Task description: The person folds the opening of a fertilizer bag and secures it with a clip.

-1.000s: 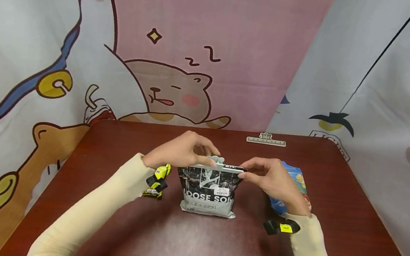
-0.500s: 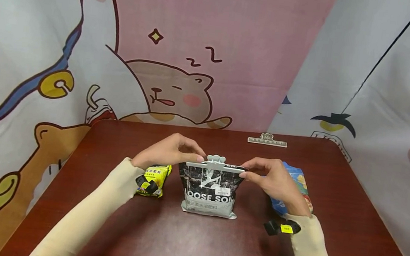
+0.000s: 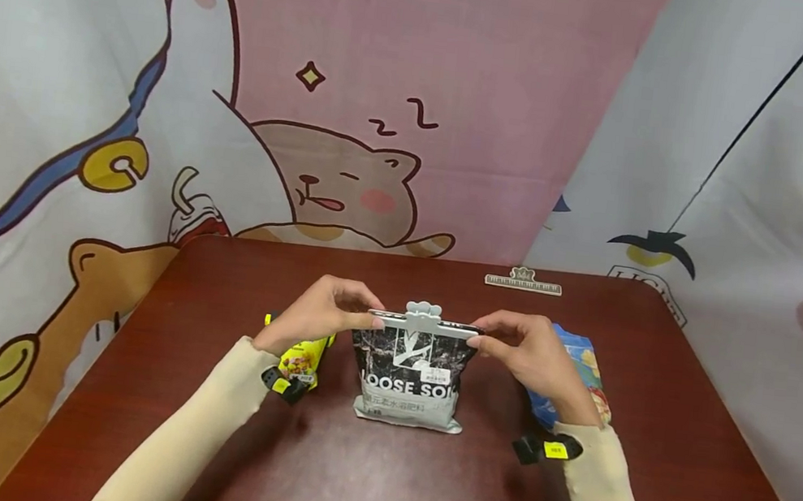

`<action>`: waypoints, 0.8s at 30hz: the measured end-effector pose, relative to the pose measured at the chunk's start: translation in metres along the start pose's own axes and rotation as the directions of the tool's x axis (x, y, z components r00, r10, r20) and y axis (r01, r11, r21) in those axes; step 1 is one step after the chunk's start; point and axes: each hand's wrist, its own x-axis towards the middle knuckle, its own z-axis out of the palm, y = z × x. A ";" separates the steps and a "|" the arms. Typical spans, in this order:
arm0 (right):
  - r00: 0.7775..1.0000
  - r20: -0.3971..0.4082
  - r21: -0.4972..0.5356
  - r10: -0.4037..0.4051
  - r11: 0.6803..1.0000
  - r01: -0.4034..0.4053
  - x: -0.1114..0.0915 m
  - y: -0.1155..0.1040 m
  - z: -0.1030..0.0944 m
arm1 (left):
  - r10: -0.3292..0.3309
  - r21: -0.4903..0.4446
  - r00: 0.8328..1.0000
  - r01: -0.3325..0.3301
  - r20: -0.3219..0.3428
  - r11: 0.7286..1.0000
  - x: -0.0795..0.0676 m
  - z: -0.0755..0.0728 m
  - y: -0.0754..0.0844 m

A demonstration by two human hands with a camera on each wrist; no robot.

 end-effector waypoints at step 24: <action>0.985 -0.036 0.078 0.166 0.984 -0.163 0.040 0.025 0.018 | -0.112 0.053 0.962 0.129 -0.248 0.990 0.028 0.015 -0.027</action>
